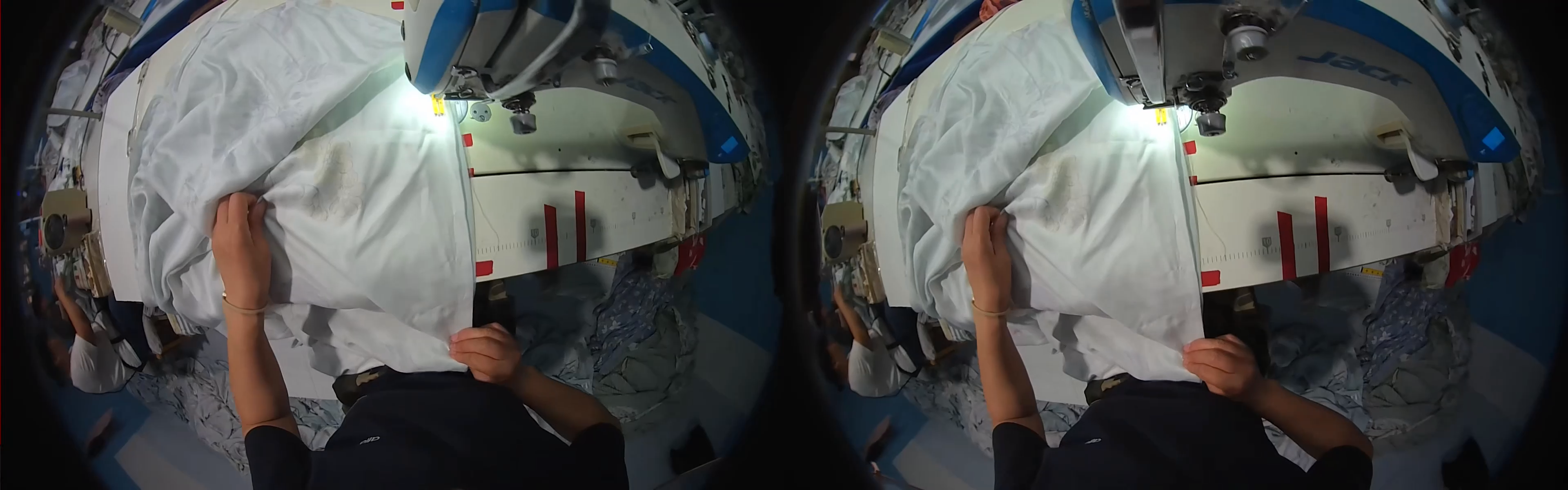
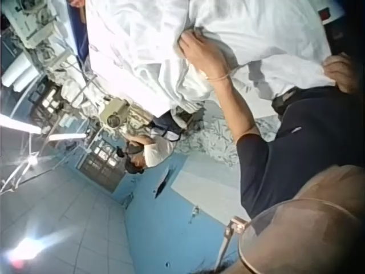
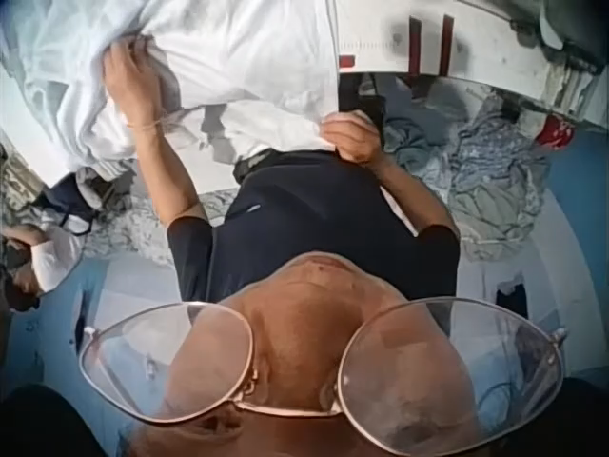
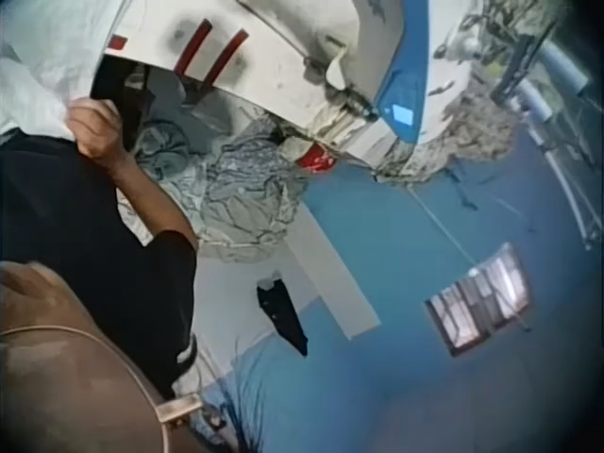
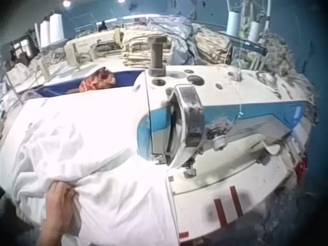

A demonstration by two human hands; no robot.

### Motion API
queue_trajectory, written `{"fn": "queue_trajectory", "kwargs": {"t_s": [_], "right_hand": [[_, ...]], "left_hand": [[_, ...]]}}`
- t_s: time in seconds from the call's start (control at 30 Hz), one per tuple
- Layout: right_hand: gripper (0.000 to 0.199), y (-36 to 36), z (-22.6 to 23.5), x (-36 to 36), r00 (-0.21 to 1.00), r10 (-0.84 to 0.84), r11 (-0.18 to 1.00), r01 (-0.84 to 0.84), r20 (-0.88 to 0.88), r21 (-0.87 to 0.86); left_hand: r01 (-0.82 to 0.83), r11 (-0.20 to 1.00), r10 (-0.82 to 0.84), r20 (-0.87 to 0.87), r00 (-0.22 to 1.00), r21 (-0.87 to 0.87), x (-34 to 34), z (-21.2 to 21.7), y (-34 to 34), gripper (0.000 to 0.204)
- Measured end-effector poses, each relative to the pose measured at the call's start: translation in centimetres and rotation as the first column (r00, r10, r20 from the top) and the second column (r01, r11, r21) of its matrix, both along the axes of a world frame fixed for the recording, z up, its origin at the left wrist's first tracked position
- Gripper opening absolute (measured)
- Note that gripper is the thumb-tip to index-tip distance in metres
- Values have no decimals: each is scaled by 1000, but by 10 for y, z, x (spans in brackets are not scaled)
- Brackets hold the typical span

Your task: Sewing pieces of white fabric together to manufacture a pillowcase using an industrial sewing machine.

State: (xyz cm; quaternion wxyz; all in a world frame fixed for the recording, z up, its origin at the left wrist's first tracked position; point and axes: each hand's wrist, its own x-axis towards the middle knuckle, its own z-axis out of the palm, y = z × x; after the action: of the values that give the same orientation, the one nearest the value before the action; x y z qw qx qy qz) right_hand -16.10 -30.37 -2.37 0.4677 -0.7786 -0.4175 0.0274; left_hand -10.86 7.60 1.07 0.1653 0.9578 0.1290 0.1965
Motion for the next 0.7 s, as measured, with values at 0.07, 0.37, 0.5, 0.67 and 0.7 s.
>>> {"fn": "queue_trajectory", "kwargs": {"t_s": [0.07, 0.37, 0.5, 0.67, 0.7], "right_hand": [[16, 4, 2, 11, 999, -28, 998, 27, 28, 54], [19, 23, 24, 61, 993, 19, 999, -15, 117, -35], [22, 31, 29, 80, 984, 33, 999, -28, 178, -35], [18, 40, 41, 105, 983, 58, 993, -39, 176, -112], [18, 41, 40, 109, 983, 51, 995, -35, 178, -97]], "left_hand": [[46, 999, -46, 7, 999, 0, 18, -3, 9, 10], [99, 993, -98, -10, 995, 58, 76, -6, 29, 13], [159, 985, -161, 29, 986, 70, 94, -11, 40, 12], [157, 982, -163, 51, 985, 106, 114, -15, 47, 10], [161, 980, -168, 50, 985, 121, 118, -16, 48, 10]]}}
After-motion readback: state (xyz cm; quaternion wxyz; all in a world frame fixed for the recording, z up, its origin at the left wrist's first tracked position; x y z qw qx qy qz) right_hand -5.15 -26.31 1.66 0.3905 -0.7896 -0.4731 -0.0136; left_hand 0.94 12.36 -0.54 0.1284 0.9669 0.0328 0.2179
